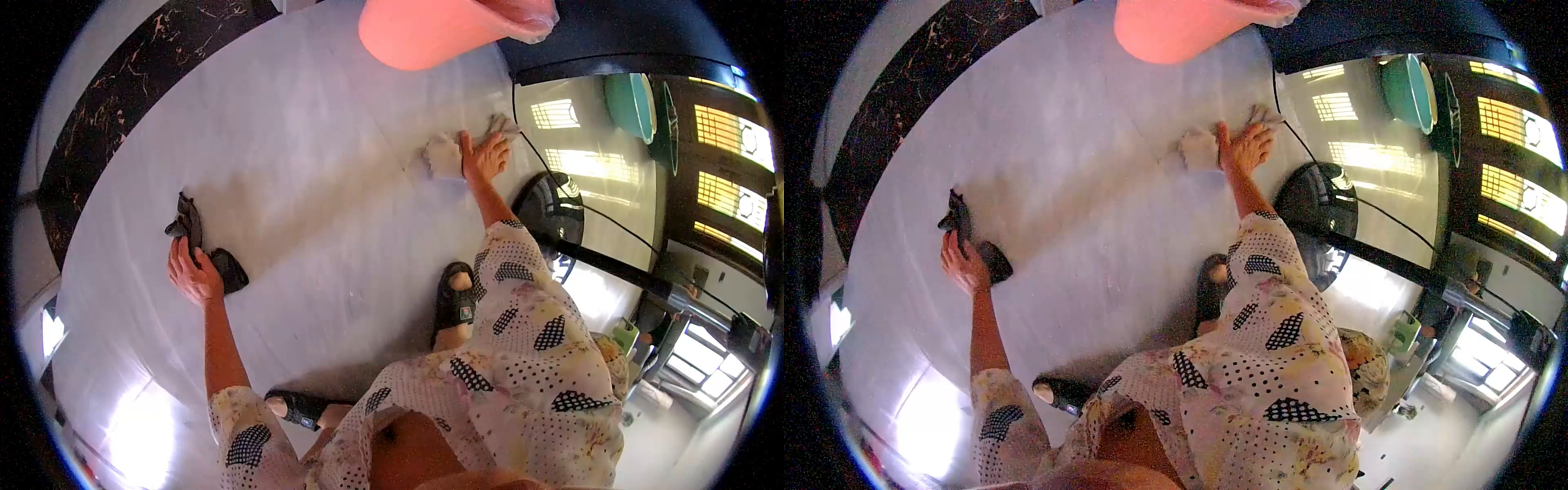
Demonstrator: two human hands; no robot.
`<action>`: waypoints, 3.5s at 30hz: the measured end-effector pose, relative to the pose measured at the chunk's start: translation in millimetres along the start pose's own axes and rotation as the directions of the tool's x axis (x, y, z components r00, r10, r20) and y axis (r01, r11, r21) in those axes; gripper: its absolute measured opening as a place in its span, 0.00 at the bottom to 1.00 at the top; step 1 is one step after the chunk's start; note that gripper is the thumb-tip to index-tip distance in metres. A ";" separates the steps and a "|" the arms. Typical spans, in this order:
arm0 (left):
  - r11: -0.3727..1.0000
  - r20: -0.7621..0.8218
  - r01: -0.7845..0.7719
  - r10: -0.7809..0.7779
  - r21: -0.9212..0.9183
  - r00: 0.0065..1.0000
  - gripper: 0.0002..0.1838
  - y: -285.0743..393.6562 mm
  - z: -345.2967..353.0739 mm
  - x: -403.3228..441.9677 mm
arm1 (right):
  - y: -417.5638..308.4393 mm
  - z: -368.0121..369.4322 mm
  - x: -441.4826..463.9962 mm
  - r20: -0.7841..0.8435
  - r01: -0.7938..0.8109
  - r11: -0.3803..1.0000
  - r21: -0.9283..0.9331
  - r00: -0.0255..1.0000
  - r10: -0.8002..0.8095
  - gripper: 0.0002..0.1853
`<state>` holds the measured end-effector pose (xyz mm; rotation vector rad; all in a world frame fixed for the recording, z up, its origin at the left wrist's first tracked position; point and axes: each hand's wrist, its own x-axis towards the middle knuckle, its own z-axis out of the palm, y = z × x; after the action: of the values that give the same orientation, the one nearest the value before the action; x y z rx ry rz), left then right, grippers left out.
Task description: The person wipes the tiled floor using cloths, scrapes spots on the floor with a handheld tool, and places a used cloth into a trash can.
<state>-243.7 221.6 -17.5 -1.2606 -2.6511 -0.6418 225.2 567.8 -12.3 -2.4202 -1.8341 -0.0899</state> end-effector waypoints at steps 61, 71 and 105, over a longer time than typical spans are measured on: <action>0.905 0.192 -0.043 0.136 -0.422 0.972 0.22 91.3 33.2 -83.6 | -55.4 -1.5 -156.4 -0.021 0.809 0.538 0.238 0.558 -0.830 0.29; 0.430 0.543 0.619 -0.301 -0.657 0.784 0.18 82.9 -49.0 -97.1 | -54.6 1.2 -155.1 -0.062 0.807 0.549 0.219 0.573 -0.817 0.26; 0.385 0.218 0.591 -0.678 -0.709 0.702 0.25 -56.9 -113.6 -163.8 | -62.4 26.4 -161.2 -0.144 0.791 0.527 0.311 0.587 -0.796 0.25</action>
<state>-189.0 24.8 17.7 -0.0948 -2.7818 -2.0111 121.0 433.5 -53.2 -1.1754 -2.5459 0.1764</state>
